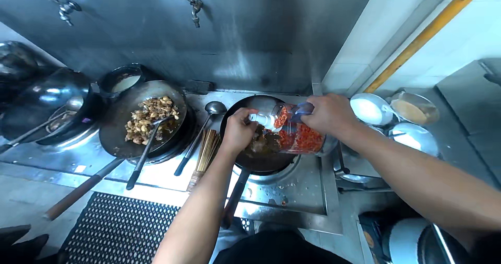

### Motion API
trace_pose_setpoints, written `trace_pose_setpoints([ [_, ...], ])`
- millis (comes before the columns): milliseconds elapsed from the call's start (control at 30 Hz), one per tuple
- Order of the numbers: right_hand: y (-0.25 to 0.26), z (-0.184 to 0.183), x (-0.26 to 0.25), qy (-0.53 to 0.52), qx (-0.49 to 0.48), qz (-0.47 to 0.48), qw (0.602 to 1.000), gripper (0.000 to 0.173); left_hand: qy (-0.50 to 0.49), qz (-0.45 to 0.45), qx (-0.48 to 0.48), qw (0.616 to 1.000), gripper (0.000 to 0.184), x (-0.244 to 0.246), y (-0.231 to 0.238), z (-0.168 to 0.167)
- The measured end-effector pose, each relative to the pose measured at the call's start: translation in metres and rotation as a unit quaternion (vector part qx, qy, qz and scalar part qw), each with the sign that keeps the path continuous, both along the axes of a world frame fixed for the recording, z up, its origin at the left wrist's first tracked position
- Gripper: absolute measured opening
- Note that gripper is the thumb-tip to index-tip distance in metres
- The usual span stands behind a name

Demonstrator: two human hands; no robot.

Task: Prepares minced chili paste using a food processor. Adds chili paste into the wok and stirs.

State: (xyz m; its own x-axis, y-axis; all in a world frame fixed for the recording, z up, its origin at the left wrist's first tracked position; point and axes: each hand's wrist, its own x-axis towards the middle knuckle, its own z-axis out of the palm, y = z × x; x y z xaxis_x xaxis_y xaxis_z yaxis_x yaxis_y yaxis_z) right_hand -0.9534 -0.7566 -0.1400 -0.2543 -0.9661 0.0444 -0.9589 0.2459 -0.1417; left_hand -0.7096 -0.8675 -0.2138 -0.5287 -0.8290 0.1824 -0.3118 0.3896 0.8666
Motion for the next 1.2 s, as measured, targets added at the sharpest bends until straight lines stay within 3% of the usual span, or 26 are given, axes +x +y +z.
trace_pose_setpoints([
  [167, -0.004, 0.003, 0.005, -0.001, -0.005, 0.001, 1.000, 0.028, -0.003, 0.005, -0.007, 1.000, 0.030, 0.008, 0.001, 0.007],
  [267, -0.004, 0.019, 0.020, -0.032, 0.038, -0.014, 0.999, 0.032, -0.052, -0.010, -0.043, 0.998, 0.032, 0.015, 0.009, 0.022],
  [433, -0.012, 0.016, 0.016, -0.029, 0.041, 0.023, 0.998, 0.031, 0.001, -0.041, -0.056, 0.998, 0.035, 0.016, -0.006, -0.002],
  [767, -0.020, 0.016, 0.021, -0.032, 0.029, 0.021, 0.999, 0.026, 0.050, -0.057, -0.026, 0.997, 0.034, 0.021, -0.029, -0.011],
  [1000, -0.030, 0.023, 0.024, -0.032, 0.053, -0.003, 0.998, 0.026, 0.108, -0.006, 0.064, 0.992, 0.032, 0.017, -0.039, -0.028],
  [1100, -0.041, 0.018, 0.035, 0.001, 0.077, -0.022, 0.997, 0.027, 0.125, 0.038, 0.132, 0.983, 0.033, 0.026, -0.046, -0.038],
  [1200, -0.050, 0.016, 0.046, 0.039, 0.112, -0.050, 0.992, 0.029, 0.143, 0.028, 0.174, 0.974, 0.031, 0.026, -0.060, -0.055],
])
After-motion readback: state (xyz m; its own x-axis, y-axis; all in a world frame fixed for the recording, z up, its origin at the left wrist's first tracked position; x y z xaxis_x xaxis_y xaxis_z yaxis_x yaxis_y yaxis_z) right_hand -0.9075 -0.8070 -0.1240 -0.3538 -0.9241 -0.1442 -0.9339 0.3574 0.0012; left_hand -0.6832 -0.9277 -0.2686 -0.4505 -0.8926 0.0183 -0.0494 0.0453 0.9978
